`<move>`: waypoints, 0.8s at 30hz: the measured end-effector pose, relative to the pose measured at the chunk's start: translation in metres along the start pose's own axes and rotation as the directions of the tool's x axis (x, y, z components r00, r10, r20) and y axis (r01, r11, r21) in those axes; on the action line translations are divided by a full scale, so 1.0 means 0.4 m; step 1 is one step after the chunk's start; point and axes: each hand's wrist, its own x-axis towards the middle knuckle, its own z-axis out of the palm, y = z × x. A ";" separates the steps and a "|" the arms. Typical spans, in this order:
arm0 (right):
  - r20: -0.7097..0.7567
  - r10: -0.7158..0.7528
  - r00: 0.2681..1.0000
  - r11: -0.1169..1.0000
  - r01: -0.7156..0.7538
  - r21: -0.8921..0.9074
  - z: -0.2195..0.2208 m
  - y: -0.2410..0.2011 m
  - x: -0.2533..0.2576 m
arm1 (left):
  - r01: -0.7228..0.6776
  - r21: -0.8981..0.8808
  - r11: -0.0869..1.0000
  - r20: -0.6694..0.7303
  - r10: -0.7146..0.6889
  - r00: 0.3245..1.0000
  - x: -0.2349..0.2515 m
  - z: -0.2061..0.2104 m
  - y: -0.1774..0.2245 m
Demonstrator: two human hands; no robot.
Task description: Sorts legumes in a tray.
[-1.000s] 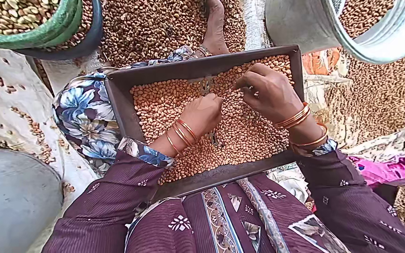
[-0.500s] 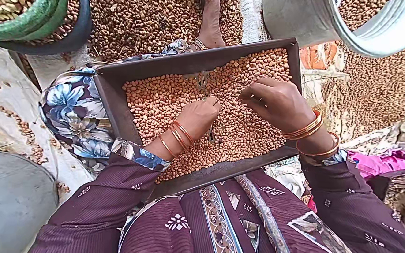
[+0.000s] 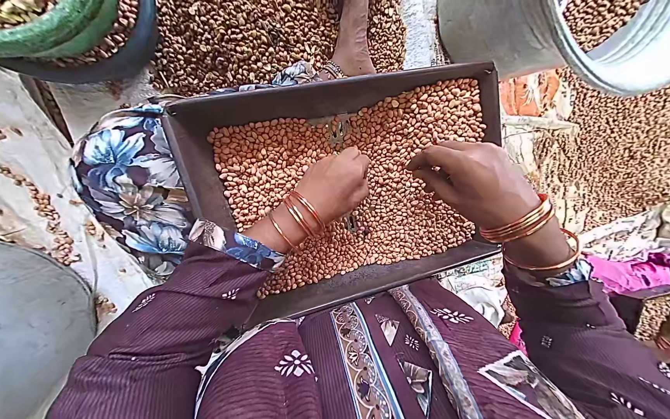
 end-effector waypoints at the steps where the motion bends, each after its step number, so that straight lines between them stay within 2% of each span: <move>1: -0.001 -0.002 1.000 1.000 0.002 0.004 -0.002 -0.002 -0.002 | 0.030 -0.154 0.988 -0.083 -0.044 0.996 0.001 -0.020 -0.011; 3: -0.005 -0.004 1.000 1.000 0.004 0.018 -0.002 -0.003 -0.006 | 0.093 -0.444 0.891 -0.151 -0.176 0.973 -0.009 -0.074 -0.022; 5: 0.001 0.017 1.000 1.000 -0.017 0.019 0.000 0.005 0.004 | 0.119 -0.506 0.854 -0.130 -0.212 0.969 -0.028 -0.114 -0.032; 8: 0.013 0.029 0.999 1.000 -0.029 0.007 0.010 0.016 0.027 | 0.018 -0.199 0.980 -0.120 -0.043 0.992 -0.077 -0.115 -0.051; 10: 0.021 0.003 1.000 1.000 -0.003 0.016 0.021 0.011 0.026 | -0.062 -0.054 0.997 -0.076 0.058 0.995 -0.110 -0.090 -0.078; 14: 0.029 -0.016 0.999 0.999 0.015 0.029 0.037 0.011 0.036 | -0.065 0.055 0.996 -0.037 0.067 0.997 -0.162 -0.066 -0.105; 19: -0.023 0.015 1.000 0.999 -0.014 0.037 0.020 0.019 0.061 | -0.066 0.117 0.991 -0.100 0.078 0.992 -0.162 -0.049 -0.114; 21: -0.006 0.111 0.994 0.994 -0.111 -0.008 0.010 0.014 0.064 | -0.054 0.079 0.995 -0.156 0.066 0.986 -0.157 -0.052 -0.115; 22: 0.041 0.206 0.978 0.977 -0.203 -0.059 0.014 0.009 0.068 | -0.038 0.042 0.998 -0.200 0.045 0.979 -0.156 -0.057 -0.114; 24: 0.206 0.445 0.872 0.894 -0.417 -0.165 0.048 -0.017 0.094 | 0.005 -0.111 0.994 -0.304 -0.039 0.952 -0.152 -0.073 -0.106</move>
